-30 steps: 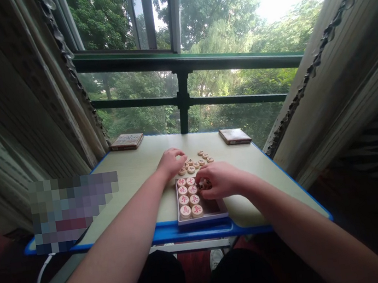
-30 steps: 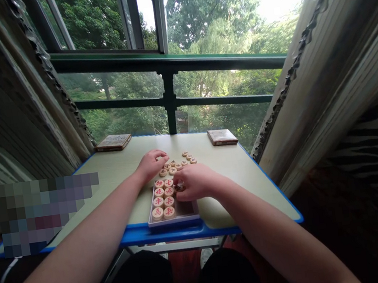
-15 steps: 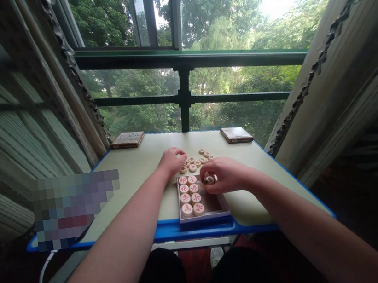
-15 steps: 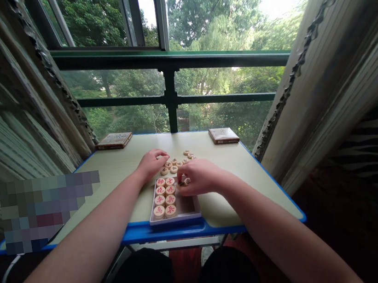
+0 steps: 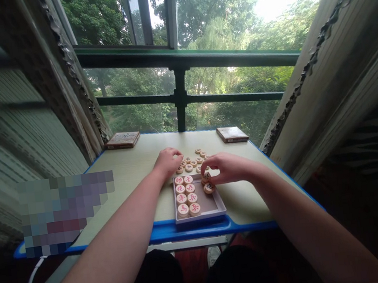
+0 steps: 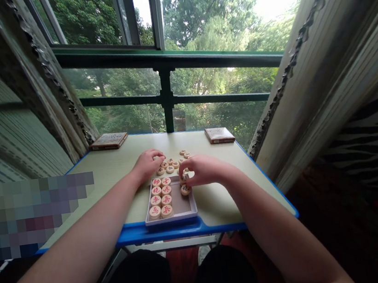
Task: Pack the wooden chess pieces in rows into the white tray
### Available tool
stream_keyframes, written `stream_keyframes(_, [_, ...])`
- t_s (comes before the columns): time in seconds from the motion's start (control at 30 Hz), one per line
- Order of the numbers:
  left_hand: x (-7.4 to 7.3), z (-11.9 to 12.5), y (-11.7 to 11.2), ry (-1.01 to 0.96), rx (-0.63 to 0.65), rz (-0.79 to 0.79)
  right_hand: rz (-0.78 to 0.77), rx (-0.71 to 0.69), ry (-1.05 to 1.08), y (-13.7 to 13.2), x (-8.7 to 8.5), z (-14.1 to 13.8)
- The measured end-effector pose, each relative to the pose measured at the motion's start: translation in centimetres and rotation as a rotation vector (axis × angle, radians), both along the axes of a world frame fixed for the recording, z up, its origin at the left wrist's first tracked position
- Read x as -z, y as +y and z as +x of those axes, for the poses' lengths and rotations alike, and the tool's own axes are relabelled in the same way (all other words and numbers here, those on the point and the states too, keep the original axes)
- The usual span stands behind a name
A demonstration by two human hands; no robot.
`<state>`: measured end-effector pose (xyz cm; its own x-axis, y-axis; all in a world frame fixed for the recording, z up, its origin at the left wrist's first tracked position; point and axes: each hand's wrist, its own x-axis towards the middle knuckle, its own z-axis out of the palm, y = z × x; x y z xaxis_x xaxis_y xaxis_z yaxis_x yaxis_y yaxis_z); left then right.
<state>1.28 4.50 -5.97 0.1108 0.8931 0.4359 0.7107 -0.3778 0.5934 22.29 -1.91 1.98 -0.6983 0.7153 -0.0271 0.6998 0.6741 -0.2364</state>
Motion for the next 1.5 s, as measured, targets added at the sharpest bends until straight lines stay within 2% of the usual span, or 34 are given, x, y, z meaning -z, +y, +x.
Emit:
stream_keyframes(0.4, [-0.2,0.0,-0.1,0.048,-0.010,-0.024,-0.025,-0.045,0.009,0.3,-0.1,0.3])
stream_keyframes(0.63, [-0.4,-0.1,-0.3,0.130,-0.102,-0.009,-0.026,-0.071,0.086,0.4,-0.2,0.7])
stream_keyframes(0.77, [-0.4,-0.2,-0.4,0.149,-0.092,-0.014,-0.056,-0.111,0.091,0.5,-0.1,0.6])
stream_keyframes(0.93, [-0.2,-0.3,-0.2,0.140,-0.102,-0.039,-0.047,-0.046,0.111,1.2,0.5,0.8])
stream_keyframes(1.17, [-0.1,-0.3,-0.1,0.127,-0.107,-0.048,-0.068,-0.052,0.076,1.6,0.8,0.9])
stream_keyframes(1.4, [-0.2,-0.4,-0.1,0.155,-0.110,-0.037,-0.040,-0.055,0.114,1.3,0.5,0.9])
stream_keyframes(1.5, [0.0,-0.5,0.2,0.182,-0.097,-0.021,-0.094,-0.095,0.126,0.9,0.4,0.8])
